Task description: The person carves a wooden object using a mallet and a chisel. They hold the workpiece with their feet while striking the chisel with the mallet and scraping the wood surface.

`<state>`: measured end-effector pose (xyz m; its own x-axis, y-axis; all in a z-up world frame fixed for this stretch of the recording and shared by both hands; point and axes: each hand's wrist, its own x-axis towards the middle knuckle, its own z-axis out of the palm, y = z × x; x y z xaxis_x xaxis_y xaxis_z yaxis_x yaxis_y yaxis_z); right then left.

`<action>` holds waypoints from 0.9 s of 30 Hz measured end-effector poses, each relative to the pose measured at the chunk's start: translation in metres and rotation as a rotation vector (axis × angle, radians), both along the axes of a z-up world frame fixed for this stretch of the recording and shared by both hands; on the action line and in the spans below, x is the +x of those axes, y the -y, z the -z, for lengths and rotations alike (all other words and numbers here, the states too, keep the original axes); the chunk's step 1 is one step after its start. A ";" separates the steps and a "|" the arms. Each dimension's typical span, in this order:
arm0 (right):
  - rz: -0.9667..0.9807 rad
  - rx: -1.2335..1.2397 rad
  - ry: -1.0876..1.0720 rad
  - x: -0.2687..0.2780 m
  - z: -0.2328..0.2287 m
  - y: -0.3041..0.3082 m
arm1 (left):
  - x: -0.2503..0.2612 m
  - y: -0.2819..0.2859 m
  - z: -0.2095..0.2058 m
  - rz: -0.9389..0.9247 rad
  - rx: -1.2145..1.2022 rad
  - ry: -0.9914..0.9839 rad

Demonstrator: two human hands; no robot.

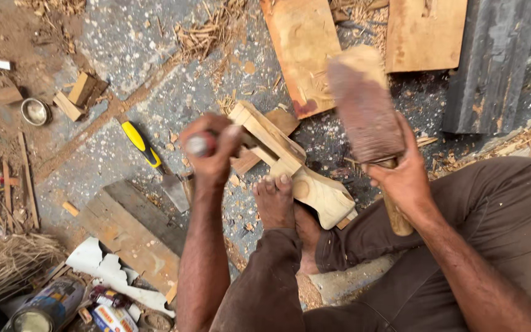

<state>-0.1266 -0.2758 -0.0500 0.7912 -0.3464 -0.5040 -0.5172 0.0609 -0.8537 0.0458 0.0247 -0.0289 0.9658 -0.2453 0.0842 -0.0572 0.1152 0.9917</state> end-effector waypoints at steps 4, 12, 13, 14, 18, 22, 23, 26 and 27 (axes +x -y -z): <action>0.217 0.061 -0.126 -0.022 0.037 0.007 | -0.005 -0.018 -0.032 -0.068 0.023 0.176; 0.146 -0.036 -0.205 -0.015 0.044 0.006 | -0.009 0.008 -0.002 -0.081 0.058 0.196; 0.154 -0.017 -0.194 -0.013 0.046 0.006 | -0.009 0.011 0.000 -0.068 0.111 0.207; 0.161 0.003 -0.190 -0.014 0.049 0.006 | -0.010 0.013 0.003 -0.056 0.166 0.210; 0.154 0.016 -0.145 -0.021 0.062 0.001 | -0.002 0.013 0.039 -0.019 0.307 0.334; 0.155 0.001 -0.094 -0.020 0.071 -0.003 | -0.004 0.034 0.079 -0.208 0.368 0.454; 0.152 -0.005 -0.097 -0.018 0.072 -0.004 | -0.006 0.039 0.081 -0.296 0.370 0.539; 0.145 -0.025 -0.142 -0.021 0.070 -0.007 | -0.020 0.043 0.072 -0.531 0.255 0.350; 0.147 -0.035 -0.153 -0.019 0.070 -0.006 | -0.019 0.046 0.068 -0.594 0.188 0.218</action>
<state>-0.1452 -0.2694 -0.1199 0.6458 -0.4716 -0.6005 -0.6290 0.1171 -0.7685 0.0273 -0.0211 -0.0967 0.9069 0.2946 0.3012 -0.2596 -0.1723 0.9502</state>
